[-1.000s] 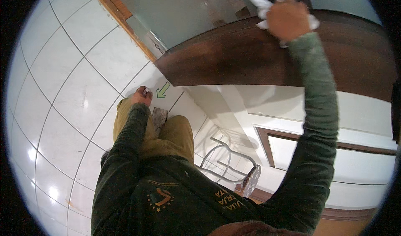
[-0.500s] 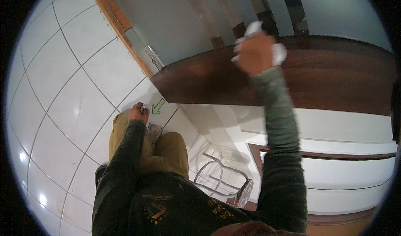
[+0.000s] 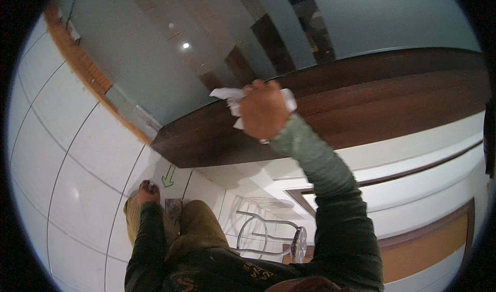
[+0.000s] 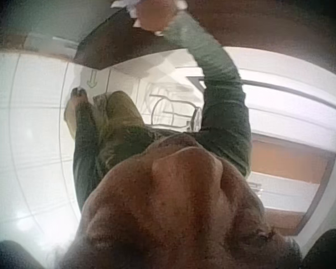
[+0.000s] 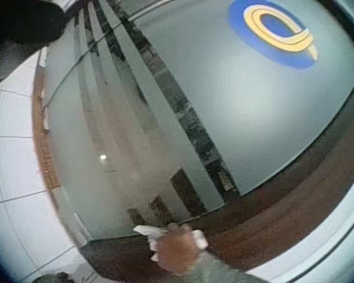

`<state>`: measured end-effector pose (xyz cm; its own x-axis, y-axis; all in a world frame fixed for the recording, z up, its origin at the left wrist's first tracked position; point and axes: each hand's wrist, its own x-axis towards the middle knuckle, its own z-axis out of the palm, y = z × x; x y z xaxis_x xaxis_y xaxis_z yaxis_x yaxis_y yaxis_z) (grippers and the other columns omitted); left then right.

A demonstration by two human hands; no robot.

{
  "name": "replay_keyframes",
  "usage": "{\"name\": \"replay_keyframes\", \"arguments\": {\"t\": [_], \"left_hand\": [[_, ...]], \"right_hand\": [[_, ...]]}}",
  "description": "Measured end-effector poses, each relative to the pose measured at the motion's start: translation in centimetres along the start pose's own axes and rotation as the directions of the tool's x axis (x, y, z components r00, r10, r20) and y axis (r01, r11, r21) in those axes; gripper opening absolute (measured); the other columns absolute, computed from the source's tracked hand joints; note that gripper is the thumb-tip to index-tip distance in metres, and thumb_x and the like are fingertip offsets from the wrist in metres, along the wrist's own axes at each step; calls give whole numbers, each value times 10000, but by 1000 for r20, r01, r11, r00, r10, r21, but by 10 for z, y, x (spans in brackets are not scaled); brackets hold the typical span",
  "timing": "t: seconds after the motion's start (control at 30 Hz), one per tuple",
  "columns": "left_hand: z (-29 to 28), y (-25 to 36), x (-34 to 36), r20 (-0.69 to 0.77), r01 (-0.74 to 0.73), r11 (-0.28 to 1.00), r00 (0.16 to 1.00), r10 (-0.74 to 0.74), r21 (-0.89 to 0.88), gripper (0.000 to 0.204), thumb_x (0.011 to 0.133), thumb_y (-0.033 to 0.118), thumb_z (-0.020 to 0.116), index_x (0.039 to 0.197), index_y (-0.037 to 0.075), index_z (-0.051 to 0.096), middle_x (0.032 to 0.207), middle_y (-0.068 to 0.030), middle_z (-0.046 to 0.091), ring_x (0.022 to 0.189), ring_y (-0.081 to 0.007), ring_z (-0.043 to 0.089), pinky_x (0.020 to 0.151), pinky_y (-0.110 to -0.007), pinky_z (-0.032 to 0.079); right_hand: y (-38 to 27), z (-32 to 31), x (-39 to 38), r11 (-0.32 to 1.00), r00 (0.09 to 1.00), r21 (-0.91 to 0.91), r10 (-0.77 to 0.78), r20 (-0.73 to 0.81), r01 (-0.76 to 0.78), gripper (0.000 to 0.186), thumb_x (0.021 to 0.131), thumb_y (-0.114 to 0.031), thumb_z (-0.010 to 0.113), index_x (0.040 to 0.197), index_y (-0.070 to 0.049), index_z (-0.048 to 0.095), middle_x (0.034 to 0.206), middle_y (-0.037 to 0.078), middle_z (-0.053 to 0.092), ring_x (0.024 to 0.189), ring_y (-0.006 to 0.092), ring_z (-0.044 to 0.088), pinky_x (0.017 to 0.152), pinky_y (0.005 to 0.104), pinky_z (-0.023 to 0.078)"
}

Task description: The person wipes the top edge and face of a brown wooden door frame with a white cloth, then walks through an office to another doorway and continues wiping the frame.

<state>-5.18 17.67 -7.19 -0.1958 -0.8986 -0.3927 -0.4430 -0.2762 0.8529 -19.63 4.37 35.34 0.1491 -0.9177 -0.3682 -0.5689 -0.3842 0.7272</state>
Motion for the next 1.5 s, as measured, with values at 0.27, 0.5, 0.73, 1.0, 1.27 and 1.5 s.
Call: {"name": "replay_keyframes", "arguments": {"t": [0.27,0.5,0.73,1.0,1.27,1.5], "left_hand": [[8,-38,10,23,-47,999,999,47,-16,297,736,209,548,986,51,563,944,-203,592,860,-397,577,721,-453,465],[26,13,3,111,53,996,993,-45,-67,298,737,205,554,977,28,565,949,-206,603,876,-388,581,746,-449,463],[33,-48,10,3,58,980,998,-59,-189,305,724,186,568,972,7,561,946,-220,602,893,-380,586,742,-413,470],[28,-19,-15,-24,3,839,1000,-19,-544,282,764,142,553,997,-16,535,845,-163,598,769,-232,601,659,-338,479],[23,-3,-23,68,19,998,998,-15,-58,452,760,264,587,1120,-4,532,1069,-200,595,989,-339,570,840,-399,444],[16,-21,-62,42,-139,919,990,133,370,396,774,291,595,1111,92,534,1068,-118,599,959,-295,572,829,-361,463]], "right_hand": [[200,-129,-88,841,923,-381,365,-121,-383,219,822,-262,524,805,-65,619,752,121,624,681,306,600,589,403,483],[265,-217,-158,239,696,-679,464,-548,-694,263,846,-318,483,904,-117,642,900,94,626,900,280,590,694,472,478],[59,-59,-72,936,880,-166,216,-423,-310,141,722,-177,527,779,-72,603,864,88,531,812,240,451,656,407,307],[-138,62,-141,810,995,584,-95,34,57,274,783,-350,549,716,-97,632,785,98,591,801,280,527,634,460,371],[-279,219,-286,-40,778,809,-305,549,-587,671,659,-502,682,1103,-11,571,1093,216,568,1050,326,529,898,388,424],[-349,288,-361,-444,797,725,40,603,-526,529,662,-381,711,981,30,618,877,208,635,877,308,619,774,391,480]]}}
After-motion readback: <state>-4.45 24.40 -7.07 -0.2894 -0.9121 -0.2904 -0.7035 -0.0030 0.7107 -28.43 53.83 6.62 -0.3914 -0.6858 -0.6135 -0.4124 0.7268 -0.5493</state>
